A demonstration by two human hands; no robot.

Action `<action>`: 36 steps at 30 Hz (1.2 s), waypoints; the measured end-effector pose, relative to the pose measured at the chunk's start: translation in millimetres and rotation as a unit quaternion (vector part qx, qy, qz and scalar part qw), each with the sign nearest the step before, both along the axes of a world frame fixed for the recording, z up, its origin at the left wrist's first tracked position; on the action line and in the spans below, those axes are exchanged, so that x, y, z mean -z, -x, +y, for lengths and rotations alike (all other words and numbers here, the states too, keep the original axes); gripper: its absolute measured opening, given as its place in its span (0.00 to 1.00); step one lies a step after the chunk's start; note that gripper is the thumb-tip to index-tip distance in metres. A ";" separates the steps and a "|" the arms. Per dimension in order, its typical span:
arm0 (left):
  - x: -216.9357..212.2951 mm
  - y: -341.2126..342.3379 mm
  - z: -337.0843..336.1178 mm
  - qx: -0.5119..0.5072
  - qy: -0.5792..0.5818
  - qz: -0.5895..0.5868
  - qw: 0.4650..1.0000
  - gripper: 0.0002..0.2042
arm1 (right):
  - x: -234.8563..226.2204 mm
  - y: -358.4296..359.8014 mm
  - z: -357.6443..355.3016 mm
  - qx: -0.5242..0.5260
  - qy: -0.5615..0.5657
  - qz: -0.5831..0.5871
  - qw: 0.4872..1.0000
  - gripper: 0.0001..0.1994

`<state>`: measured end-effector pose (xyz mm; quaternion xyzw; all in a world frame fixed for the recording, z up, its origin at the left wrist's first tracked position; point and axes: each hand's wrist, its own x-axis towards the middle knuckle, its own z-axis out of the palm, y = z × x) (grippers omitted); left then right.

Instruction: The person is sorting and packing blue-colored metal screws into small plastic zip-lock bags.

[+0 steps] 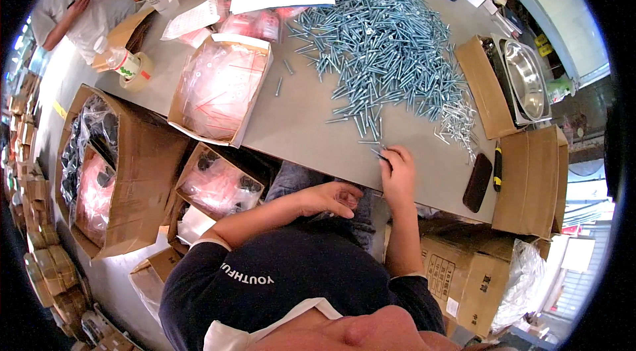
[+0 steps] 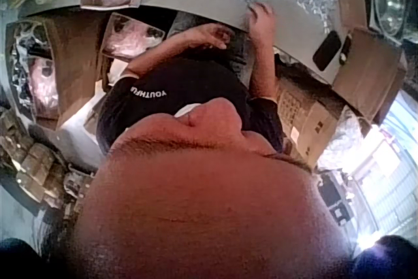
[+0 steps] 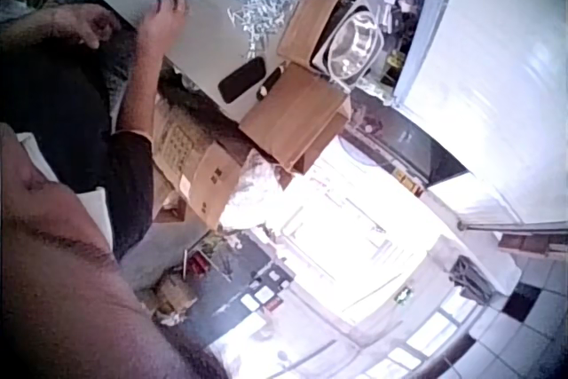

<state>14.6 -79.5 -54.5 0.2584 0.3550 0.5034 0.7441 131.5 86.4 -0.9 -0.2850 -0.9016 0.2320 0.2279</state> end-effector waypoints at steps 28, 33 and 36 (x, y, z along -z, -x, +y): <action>9.6 -10.6 8.1 0.031 -0.089 0.036 0.995 0.32 | -15.9 42.2 9.0 -0.039 -0.054 -0.002 0.998 0.15; 12.9 -1.2 -0.2 0.025 -0.043 0.012 0.999 0.33 | -10.5 25.1 6.8 0.011 0.094 -0.015 0.995 0.14; 9.2 3.3 -0.4 0.012 -0.013 -0.028 0.999 0.33 | -13.9 13.9 8.1 0.008 0.160 -0.018 0.987 0.13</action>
